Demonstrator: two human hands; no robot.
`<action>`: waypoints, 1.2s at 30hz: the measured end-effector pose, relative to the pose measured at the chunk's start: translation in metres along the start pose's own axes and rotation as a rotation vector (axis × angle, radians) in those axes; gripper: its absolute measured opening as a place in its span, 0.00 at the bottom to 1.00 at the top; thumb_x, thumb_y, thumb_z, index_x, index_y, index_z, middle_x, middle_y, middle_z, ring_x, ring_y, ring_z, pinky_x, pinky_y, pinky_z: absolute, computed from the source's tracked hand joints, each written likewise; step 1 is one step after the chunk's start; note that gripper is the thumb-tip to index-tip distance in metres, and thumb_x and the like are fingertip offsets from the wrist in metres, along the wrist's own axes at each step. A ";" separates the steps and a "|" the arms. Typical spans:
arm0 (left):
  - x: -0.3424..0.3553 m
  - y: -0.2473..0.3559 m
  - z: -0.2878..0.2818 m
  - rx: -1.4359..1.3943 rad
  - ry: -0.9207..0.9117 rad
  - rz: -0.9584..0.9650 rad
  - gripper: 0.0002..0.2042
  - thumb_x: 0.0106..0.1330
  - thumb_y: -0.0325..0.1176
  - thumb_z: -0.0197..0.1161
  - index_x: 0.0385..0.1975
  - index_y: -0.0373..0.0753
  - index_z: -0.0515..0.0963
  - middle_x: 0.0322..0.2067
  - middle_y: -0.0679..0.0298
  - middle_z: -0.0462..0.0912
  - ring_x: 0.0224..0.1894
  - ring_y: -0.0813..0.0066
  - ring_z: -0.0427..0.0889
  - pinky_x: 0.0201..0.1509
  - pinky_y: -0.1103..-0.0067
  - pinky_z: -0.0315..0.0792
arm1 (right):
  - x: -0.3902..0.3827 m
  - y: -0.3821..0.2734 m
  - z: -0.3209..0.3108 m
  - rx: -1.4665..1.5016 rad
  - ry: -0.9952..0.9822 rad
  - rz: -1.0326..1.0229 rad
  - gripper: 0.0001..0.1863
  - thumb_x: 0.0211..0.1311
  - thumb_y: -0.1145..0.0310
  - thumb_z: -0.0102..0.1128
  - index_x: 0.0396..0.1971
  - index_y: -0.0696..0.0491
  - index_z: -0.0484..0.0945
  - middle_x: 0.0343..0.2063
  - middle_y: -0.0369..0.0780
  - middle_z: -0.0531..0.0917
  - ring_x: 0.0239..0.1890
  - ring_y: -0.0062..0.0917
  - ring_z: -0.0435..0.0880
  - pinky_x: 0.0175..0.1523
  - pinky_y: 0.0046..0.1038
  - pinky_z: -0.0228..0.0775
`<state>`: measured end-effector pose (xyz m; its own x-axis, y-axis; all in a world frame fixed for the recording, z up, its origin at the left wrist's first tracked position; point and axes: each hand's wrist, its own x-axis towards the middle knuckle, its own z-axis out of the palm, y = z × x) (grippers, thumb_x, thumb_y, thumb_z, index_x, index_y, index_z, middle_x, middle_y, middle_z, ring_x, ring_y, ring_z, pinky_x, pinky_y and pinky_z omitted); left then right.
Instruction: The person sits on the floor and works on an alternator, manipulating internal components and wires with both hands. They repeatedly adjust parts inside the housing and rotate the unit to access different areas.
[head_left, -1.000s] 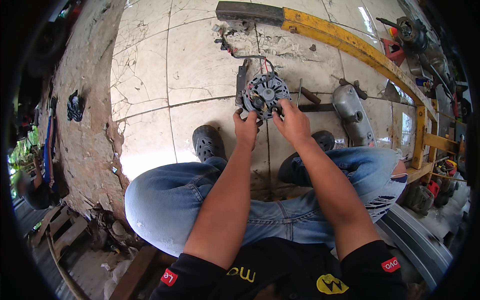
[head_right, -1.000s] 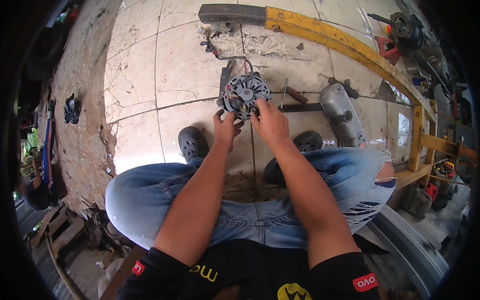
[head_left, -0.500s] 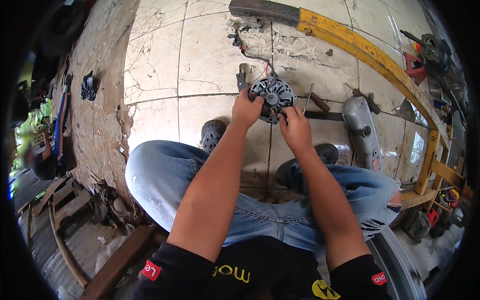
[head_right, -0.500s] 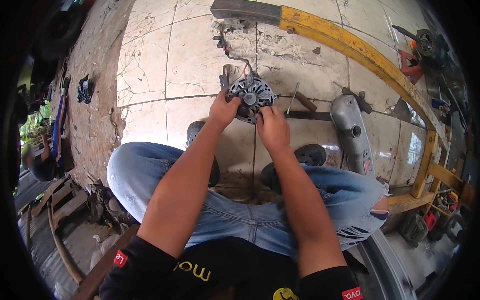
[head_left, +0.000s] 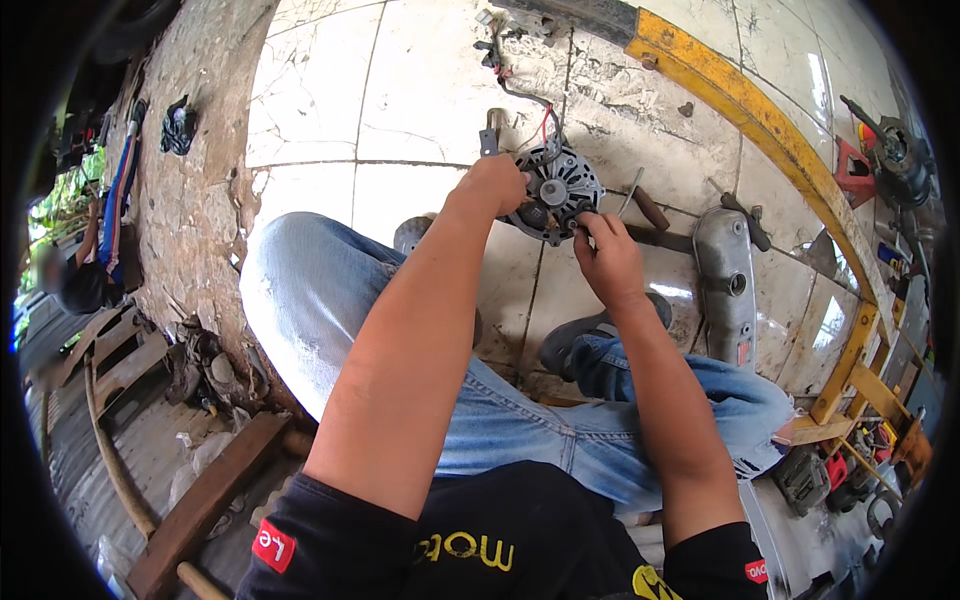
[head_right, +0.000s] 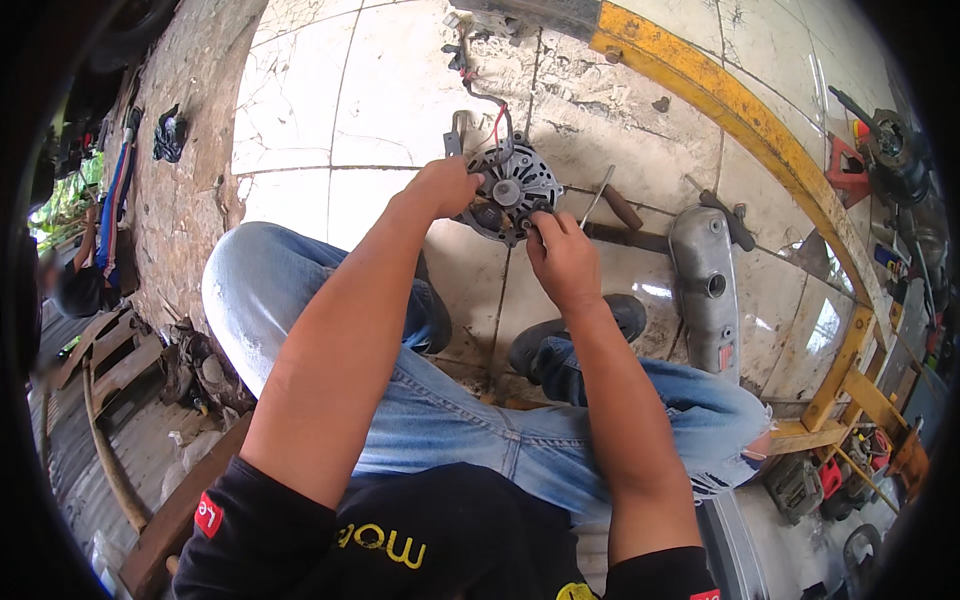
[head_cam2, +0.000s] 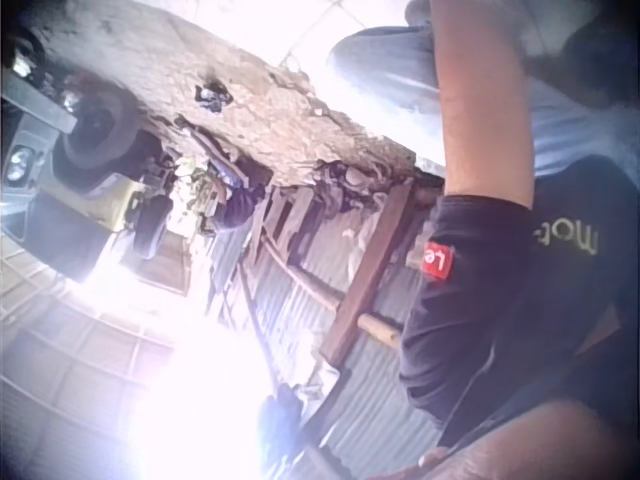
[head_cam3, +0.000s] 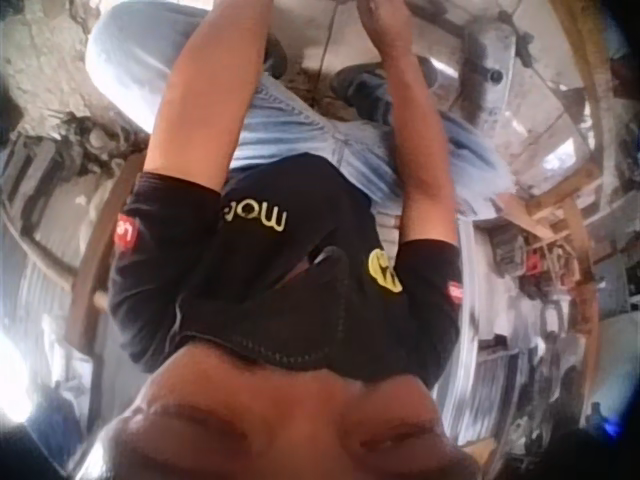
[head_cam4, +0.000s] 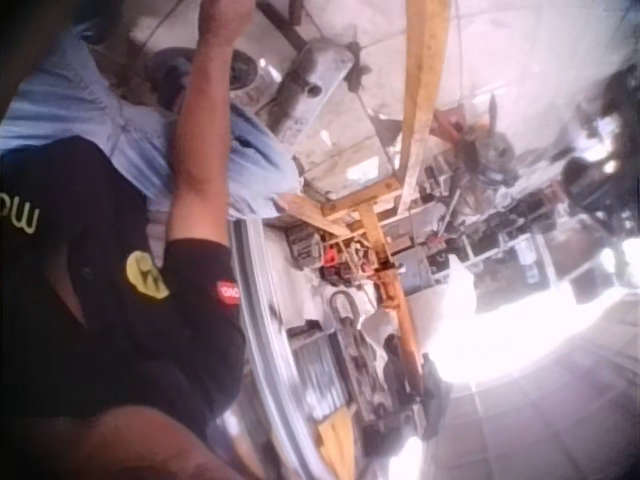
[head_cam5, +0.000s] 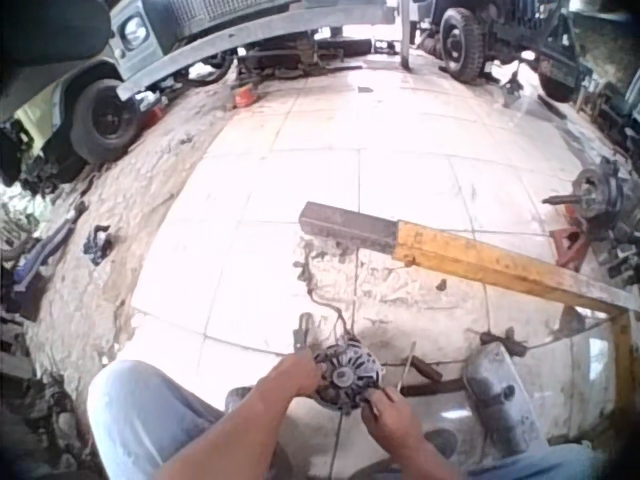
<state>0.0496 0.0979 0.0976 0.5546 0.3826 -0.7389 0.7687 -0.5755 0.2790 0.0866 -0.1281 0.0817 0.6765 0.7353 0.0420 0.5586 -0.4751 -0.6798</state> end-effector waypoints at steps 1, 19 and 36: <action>-0.001 -0.003 0.002 -0.014 0.007 0.003 0.22 0.73 0.46 0.53 0.47 0.28 0.78 0.46 0.41 0.83 0.52 0.44 0.81 0.58 0.60 0.73 | -0.001 -0.005 0.000 -0.022 -0.002 -0.027 0.10 0.59 0.71 0.64 0.41 0.49 0.80 0.31 0.40 0.79 0.33 0.40 0.82 0.36 0.40 0.74; 0.003 -0.011 0.034 -0.339 0.220 -0.014 0.25 0.70 0.49 0.49 0.48 0.33 0.81 0.47 0.42 0.83 0.52 0.43 0.81 0.60 0.61 0.72 | 0.003 -0.024 0.002 -0.207 -0.025 0.215 0.09 0.59 0.68 0.65 0.40 0.51 0.80 0.37 0.43 0.81 0.39 0.44 0.82 0.42 0.42 0.75; -0.009 -0.035 0.049 -0.509 0.261 -0.069 0.20 0.69 0.49 0.53 0.44 0.39 0.85 0.43 0.49 0.86 0.49 0.50 0.83 0.56 0.65 0.74 | -0.004 -0.016 0.012 -0.110 -0.021 0.482 0.14 0.65 0.64 0.60 0.48 0.50 0.75 0.43 0.45 0.83 0.42 0.47 0.83 0.45 0.45 0.74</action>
<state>0.0023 0.0790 0.0652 0.5084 0.6100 -0.6079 0.8264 -0.1469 0.5436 0.0691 -0.1175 0.0837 0.8613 0.4283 -0.2734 0.2329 -0.8110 -0.5367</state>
